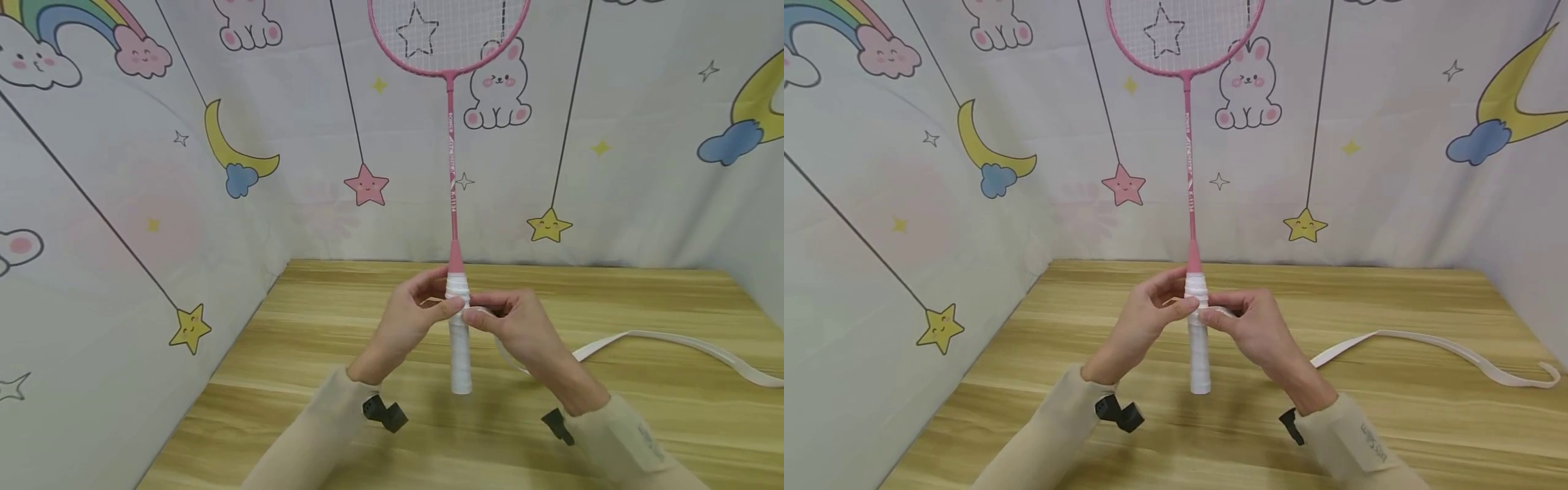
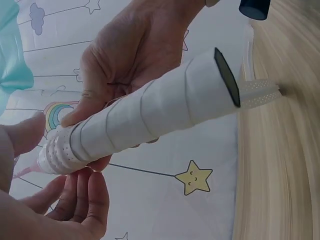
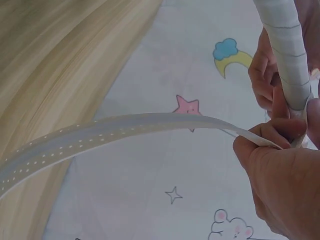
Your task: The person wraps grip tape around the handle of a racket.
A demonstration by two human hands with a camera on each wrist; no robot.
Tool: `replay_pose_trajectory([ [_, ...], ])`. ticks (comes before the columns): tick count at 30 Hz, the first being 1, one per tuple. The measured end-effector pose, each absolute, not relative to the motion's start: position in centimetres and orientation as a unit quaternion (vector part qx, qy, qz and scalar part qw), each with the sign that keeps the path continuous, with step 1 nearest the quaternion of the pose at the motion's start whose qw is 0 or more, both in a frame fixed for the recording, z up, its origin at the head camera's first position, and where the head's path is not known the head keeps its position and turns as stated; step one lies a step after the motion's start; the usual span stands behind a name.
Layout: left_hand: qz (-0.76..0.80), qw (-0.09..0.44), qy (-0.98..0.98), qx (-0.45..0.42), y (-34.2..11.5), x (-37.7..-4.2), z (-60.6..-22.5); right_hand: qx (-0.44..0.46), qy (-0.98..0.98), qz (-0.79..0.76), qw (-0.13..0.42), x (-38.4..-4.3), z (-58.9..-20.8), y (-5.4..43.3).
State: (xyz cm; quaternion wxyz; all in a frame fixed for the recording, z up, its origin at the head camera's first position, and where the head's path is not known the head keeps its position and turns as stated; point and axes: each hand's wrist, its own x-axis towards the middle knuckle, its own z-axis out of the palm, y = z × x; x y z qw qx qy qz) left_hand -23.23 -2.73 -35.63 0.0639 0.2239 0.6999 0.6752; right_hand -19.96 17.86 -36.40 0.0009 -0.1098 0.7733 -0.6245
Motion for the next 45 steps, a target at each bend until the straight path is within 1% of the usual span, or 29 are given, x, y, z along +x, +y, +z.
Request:
replay_pose_trajectory([
  [2,0.67,0.042,0.712,0.204,-2.4,-23.2,-35.7,-0.106,0.774,-0.625,-0.006,-20.0,-36.5,17.8],
  [5,0.665,0.027,0.724,0.182,-2.1,-23.2,-35.9,-0.109,0.774,-0.624,-0.013,-19.9,-36.5,17.7],
  [9,0.667,0.026,0.724,0.172,-2.0,-23.4,-36.2,-0.115,0.779,-0.616,-0.015,-19.9,-36.5,17.7],
  [19,0.694,0.042,0.7,0.16,-2.4,-23.8,-36.5,-0.113,0.788,-0.605,-0.004,-19.7,-36.1,17.8],
  [28,0.747,0.108,0.639,0.148,-2.9,-24.1,-36.6,-0.102,0.783,-0.614,0.002,-19.7,-36.0,17.9],
  [35,0.76,0.134,0.617,0.156,-3.0,-24.3,-36.6,-0.085,0.789,-0.609,0.01,-19.9,-35.8,18.0],
  [39,0.765,0.151,0.603,0.17,-3.3,-24.4,-36.8,-0.085,0.784,-0.614,0.027,-20.1,-35.9,18.1],
  [42,0.763,0.173,0.593,0.192,-3.5,-24.5,-36.8,-0.094,0.775,-0.623,0.047,-20.3,-35.9,18.1],
  [45,0.755,0.193,0.59,0.21,-3.7,-24.6,-36.9,-0.098,0.769,-0.63,0.057,-20.4,-36.0,18.2],
])
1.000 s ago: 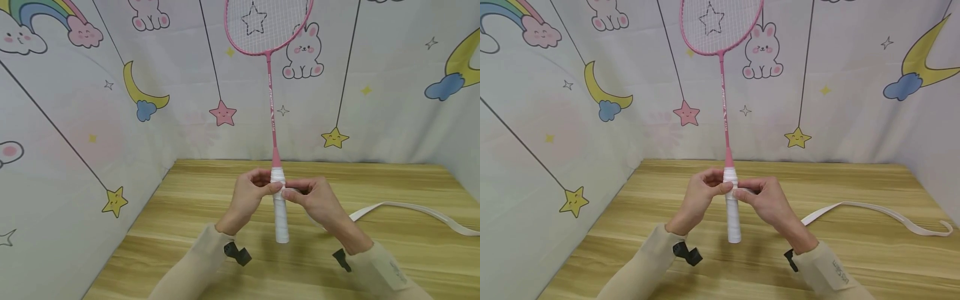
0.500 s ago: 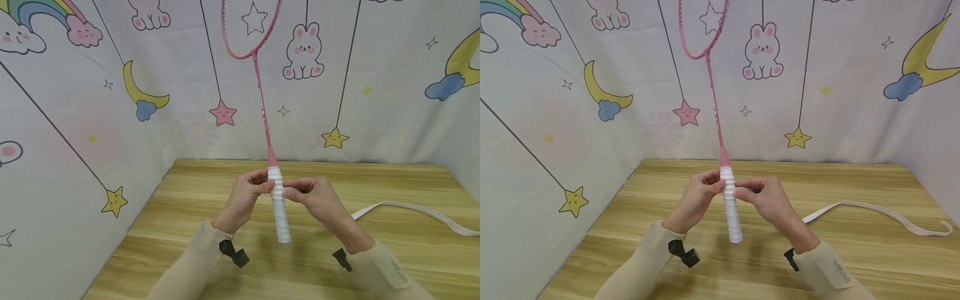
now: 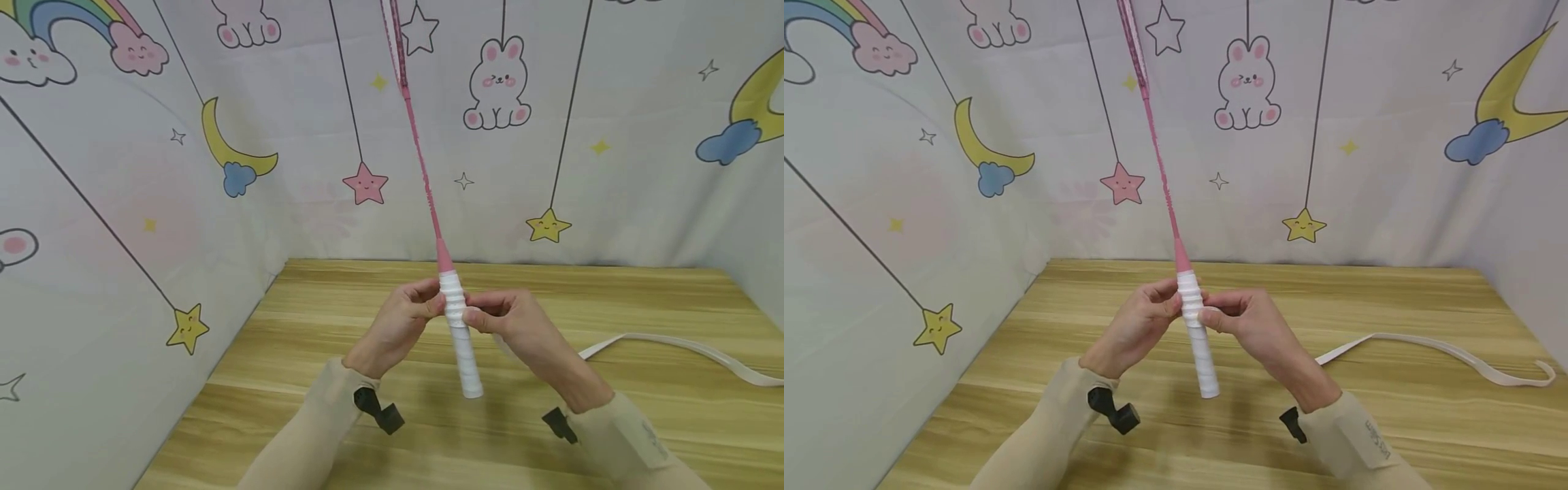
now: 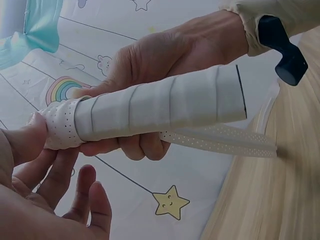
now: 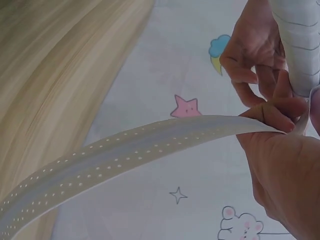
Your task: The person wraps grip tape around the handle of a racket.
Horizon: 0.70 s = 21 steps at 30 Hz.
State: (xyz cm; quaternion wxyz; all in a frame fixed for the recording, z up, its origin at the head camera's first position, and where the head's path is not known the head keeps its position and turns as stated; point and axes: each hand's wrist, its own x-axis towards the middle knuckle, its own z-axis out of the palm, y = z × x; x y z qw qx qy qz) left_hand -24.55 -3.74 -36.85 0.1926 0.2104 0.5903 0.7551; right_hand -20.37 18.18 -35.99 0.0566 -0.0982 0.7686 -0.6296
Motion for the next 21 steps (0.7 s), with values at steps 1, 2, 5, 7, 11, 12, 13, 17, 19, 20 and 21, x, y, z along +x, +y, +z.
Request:
replay_pose_trajectory([
  [1,0.75,0.196,0.593,0.217,-3.8,-24.5,-36.8,-0.098,0.768,-0.63,0.056,-20.4,-36.0,18.2],
  [2,0.745,0.197,0.597,0.224,-3.8,-24.5,-36.8,-0.095,0.769,-0.63,0.053,-20.4,-36.0,18.2],
  [5,0.726,0.187,0.615,0.245,-3.7,-24.3,-36.5,-0.09,0.773,-0.626,0.041,-20.3,-36.1,18.3],
  [7,0.711,0.168,0.631,0.259,-3.6,-24.1,-36.4,-0.088,0.774,-0.626,0.034,-20.2,-36.1,18.2],
  [11,0.684,0.119,0.669,0.266,-3.1,-23.6,-36.1,-0.086,0.774,-0.626,0.02,-20.1,-36.1,18.0],
  [12,0.678,0.107,0.678,0.262,-3.0,-23.5,-36.1,-0.085,0.775,-0.626,0.016,-20.0,-36.1,18.0],
  [13,0.675,0.099,0.685,0.256,-2.9,-23.4,-36.0,-0.083,0.777,-0.624,0.012,-20.0,-36.1,17.9],
  [17,0.663,0.058,0.712,0.223,-2.3,-23.0,-35.7,-0.08,0.78,-0.62,-0.005,-19.8,-36.1,17.5],
  [19,0.668,0.036,0.714,0.205,-2.1,-22.8,-35.6,-0.082,0.778,-0.623,-0.013,-19.7,-36.1,17.4],
  [20,0.671,0.026,0.715,0.196,-2.1,-22.7,-35.6,-0.084,0.777,-0.624,-0.016,-19.7,-36.1,17.3],
  [21,0.676,0.018,0.713,0.187,-2.0,-22.7,-35.5,-0.085,0.776,-0.625,-0.02,-19.7,-36.1,17.3],
])
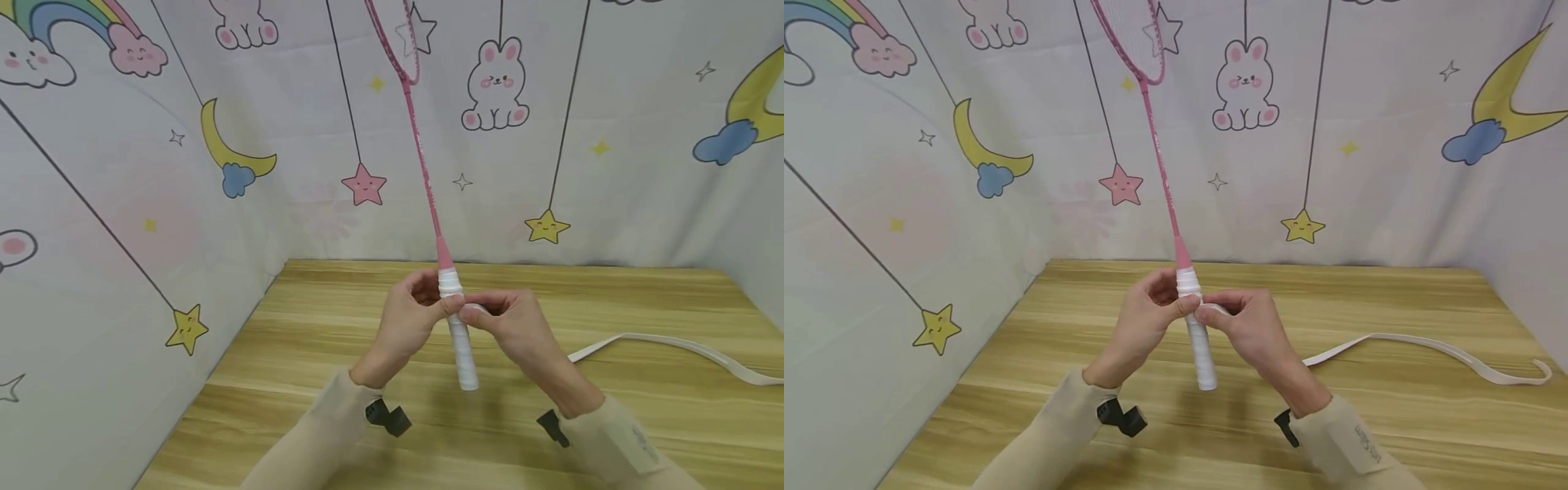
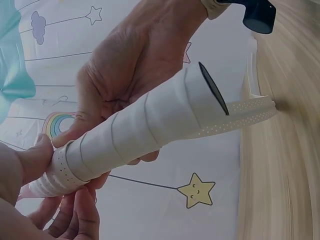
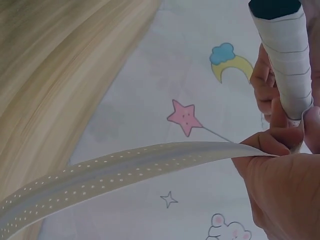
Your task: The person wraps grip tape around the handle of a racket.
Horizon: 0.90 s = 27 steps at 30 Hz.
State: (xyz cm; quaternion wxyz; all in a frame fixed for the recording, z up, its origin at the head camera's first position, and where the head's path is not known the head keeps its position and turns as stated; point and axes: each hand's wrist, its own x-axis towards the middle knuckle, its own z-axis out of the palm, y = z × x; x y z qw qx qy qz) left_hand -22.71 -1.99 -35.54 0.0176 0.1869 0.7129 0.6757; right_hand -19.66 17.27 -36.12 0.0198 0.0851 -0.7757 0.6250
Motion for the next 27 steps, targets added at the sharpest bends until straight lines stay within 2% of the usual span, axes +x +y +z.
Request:
replay_pose_trajectory([
  [6,0.695,0.004,0.699,0.169,-1.99,-22.7,-35.63,0.09,-0.78,0.619,0.029,-19.56,-36.04,17.18],
  [27,0.708,0.055,0.68,0.182,-2.66,-23.29,-35.74,0.078,-0.785,0.614,0.024,-19.5,-36.02,17.6],
])
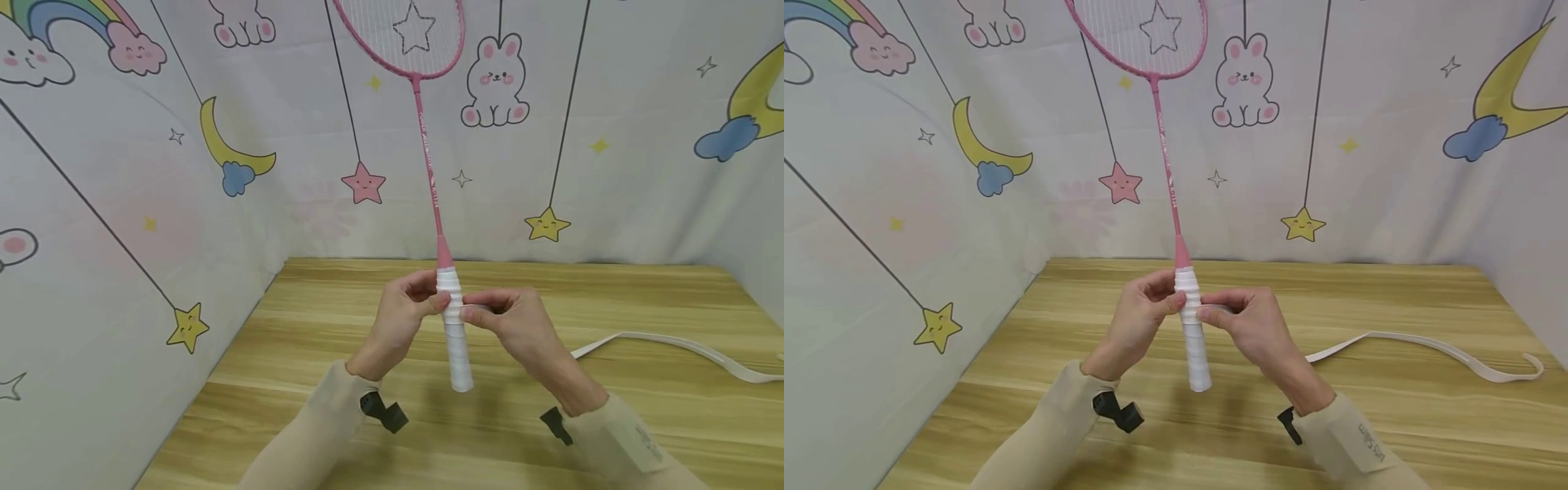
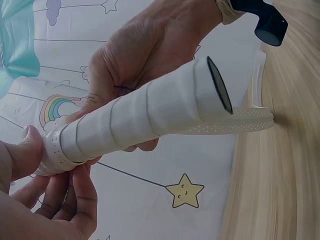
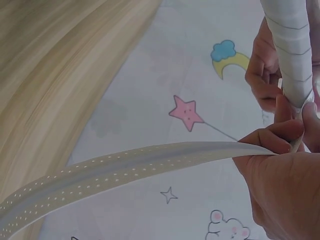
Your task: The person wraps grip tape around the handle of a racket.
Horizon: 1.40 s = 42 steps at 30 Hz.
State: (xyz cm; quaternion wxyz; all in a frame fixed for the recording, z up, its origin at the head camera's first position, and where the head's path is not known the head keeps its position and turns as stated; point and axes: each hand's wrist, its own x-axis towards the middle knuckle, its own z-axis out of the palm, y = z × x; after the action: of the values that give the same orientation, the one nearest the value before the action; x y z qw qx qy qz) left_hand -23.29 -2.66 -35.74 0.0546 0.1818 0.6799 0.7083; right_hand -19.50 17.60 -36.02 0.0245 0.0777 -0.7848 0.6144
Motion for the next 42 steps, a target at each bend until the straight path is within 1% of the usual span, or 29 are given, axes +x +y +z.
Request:
replay_pose_trajectory([
  [12,0.738,0.085,0.647,0.174,-2.8,-23.7,-35.7,0.067,-0.784,0.617,-0.002,-20.1,-36.0,17.9],
  [15,0.741,0.09,0.644,0.17,-2.8,-23.8,-35.8,0.07,-0.784,0.617,-0.021,-20.4,-36.1,18.0],
  [19,0.74,0.101,0.643,0.169,-2.9,-23.7,-35.8,0.094,-0.77,0.628,-0.059,-20.6,-36.3,18.3],
  [22,0.735,0.113,0.643,0.185,-3.1,-23.7,-35.8,0.107,-0.761,0.635,-0.077,-20.6,-36.2,18.4],
  [24,0.731,0.123,0.641,0.2,-3.1,-23.7,-35.8,0.107,-0.761,0.636,-0.076,-20.6,-36.2,18.5],
  [27,0.721,0.127,0.645,0.22,-3.1,-23.7,-35.8,0.103,-0.765,0.633,-0.057,-20.6,-36.3,18.5],
  [29,0.708,0.11,0.662,0.218,-3.0,-23.6,-35.7,0.099,-0.767,0.633,-0.043,-20.6,-36.3,18.4],
  [34,0.675,0.02,0.714,0.185,-2.0,-23.0,-35.8,0.098,-0.759,0.643,-0.012,-20.5,-36.5,18.2],
  [36,0.674,-0.007,0.719,0.168,-1.6,-22.8,-35.9,0.096,-0.756,0.647,-0.001,-20.4,-36.6,18.0],
  [39,0.679,-0.026,0.72,0.142,-1.3,-22.7,-36.0,0.092,-0.755,0.649,0.015,-20.4,-36.6,17.7],
  [42,0.68,-0.03,0.722,0.123,-1.1,-22.7,-36.0,0.088,-0.761,0.642,0.028,-20.3,-36.6,17.4],
])
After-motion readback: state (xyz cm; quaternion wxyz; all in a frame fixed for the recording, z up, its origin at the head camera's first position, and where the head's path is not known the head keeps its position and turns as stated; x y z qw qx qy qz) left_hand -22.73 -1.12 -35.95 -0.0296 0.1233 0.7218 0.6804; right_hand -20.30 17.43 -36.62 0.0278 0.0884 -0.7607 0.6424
